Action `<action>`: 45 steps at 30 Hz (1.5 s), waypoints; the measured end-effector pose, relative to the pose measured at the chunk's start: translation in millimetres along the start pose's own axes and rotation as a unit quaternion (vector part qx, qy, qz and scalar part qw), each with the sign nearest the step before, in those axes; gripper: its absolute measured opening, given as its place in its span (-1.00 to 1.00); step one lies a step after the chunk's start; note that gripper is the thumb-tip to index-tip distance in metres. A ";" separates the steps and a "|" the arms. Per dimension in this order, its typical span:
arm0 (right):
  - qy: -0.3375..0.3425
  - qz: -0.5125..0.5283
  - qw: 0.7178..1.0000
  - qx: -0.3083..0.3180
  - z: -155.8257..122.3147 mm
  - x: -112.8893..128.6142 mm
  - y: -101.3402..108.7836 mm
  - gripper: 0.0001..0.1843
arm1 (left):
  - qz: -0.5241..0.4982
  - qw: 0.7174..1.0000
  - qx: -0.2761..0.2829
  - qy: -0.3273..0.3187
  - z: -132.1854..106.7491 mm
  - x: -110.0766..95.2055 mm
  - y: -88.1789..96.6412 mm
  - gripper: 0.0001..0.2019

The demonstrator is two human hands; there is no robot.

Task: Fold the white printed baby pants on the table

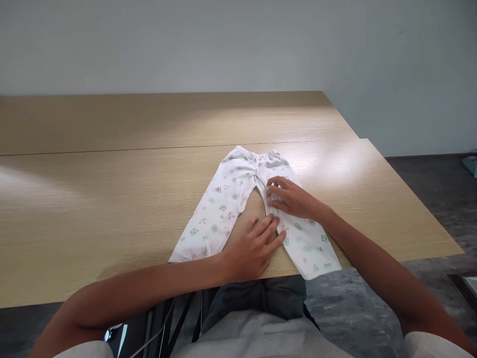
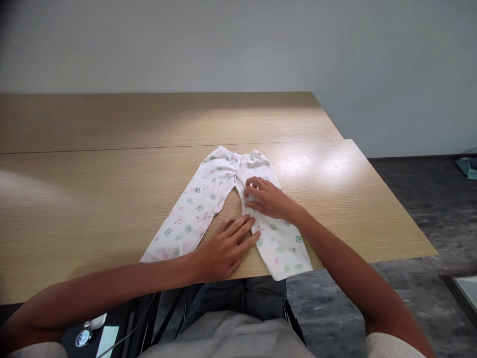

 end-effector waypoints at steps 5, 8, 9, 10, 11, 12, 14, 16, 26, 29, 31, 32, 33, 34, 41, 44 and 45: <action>-0.060 0.034 0.996 -0.051 0.9 -15.6 -2.7 -0.79 | -0.016 1.000 -0.020 -0.005 2.5 4.2 2.2 -0.48; -0.064 0.044 0.994 -0.080 0.1 -26.8 -2.9 -0.78 | -0.032 0.999 -0.031 0.006 5.2 8.6 3.0 -0.44; -0.065 0.032 0.994 -0.083 -0.6 -30.9 -3.1 -0.76 | -0.035 0.999 -0.030 0.009 6.1 10.0 2.9 -0.40; -0.068 0.012 0.994 -0.081 -1.5 -35.1 -3.5 -0.73 | -0.037 0.999 -0.028 0.012 6.9 11.2 2.7 -0.37; -0.071 -0.010 0.995 -0.075 -2.6 -39.3 -4.0 -0.70 | -0.038 0.999 -0.026 0.012 7.6 12.0 2.5 -0.35; -0.075 -0.032 0.994 -0.067 -3.7 -43.1 -4.2 -0.66 | -0.039 0.999 -0.024 0.010 8.1 12.6 2.2 -0.34; -0.081 -0.056 0.993 -0.059 -5.9 -48.8 -2.3 -0.64 | -0.042 0.999 -0.020 0.007 8.1 13.6 1.7 -0.35; -0.076 -0.044 0.994 -0.067 -7.5 -50.3 3.2 -0.70 | -0.047 0.999 -0.018 0.008 7.4 15.1 1.6 -0.35; -0.024 0.069 0.997 -0.012 -3.9 -33.1 15.7 -0.80 | -0.056 0.998 -0.007 -0.006 7.7 22.2 15.8 -0.34; -0.021 0.052 0.998 -0.010 -3.3 -33.2 13.3 -0.78 | -0.074 0.997 -0.017 0.001 9.7 24.0 19.2 -0.26; -0.007 0.023 1.000 0.000 -3.5 -32.4 12.2 -0.77 | -0.088 0.996 -0.032 0.007 10.7 25.7 20.1 -0.20; -0.001 0.011 1.000 0.004 -3.8 -32.1 12.0 -0.76 | -0.094 0.995 -0.040 0.008 11.0 26.6 20.3 -0.19; 0.004 0.004 1.000 0.007 -4.3 -32.0 12.0 -0.76 | -0.099 0.994 -0.048 0.010 11.2 27.4 20.4 -0.21; 0.006 0.003 1.000 0.008 -4.8 -32.2 12.1 -0.75 | -0.102 0.993 -0.055 0.011 11.2 28.2 20.4 -0.23; 0.021 -0.005 1.000 -0.004 -5.9 -31.2 10.4 -0.76 | -0.107 0.991 -0.078 0.004 10.7 30.9 19.5 -0.42; 0.030 -0.022 0.999 -0.010 -4.5 -27.4 8.9 -0.73 | -0.115 0.990 -0.080 -0.010 11.3 31.3 18.5 -0.47; 0.034 -0.030 0.999 -0.014 -4.2 -26.2 8.6 -0.71 | -0.118 0.990 -0.079 -0.014 11.5 31.5 18.2 -0.48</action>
Point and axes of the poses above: each hand's wrist, its own z-axis towards the middle knuckle, its own y-axis out of the back of the hand, x = y × z, the point moved 4 cm from there along z, towards the middle knuckle, and after that the axes turned 9 degrees about -z, right-handed, at the moved point
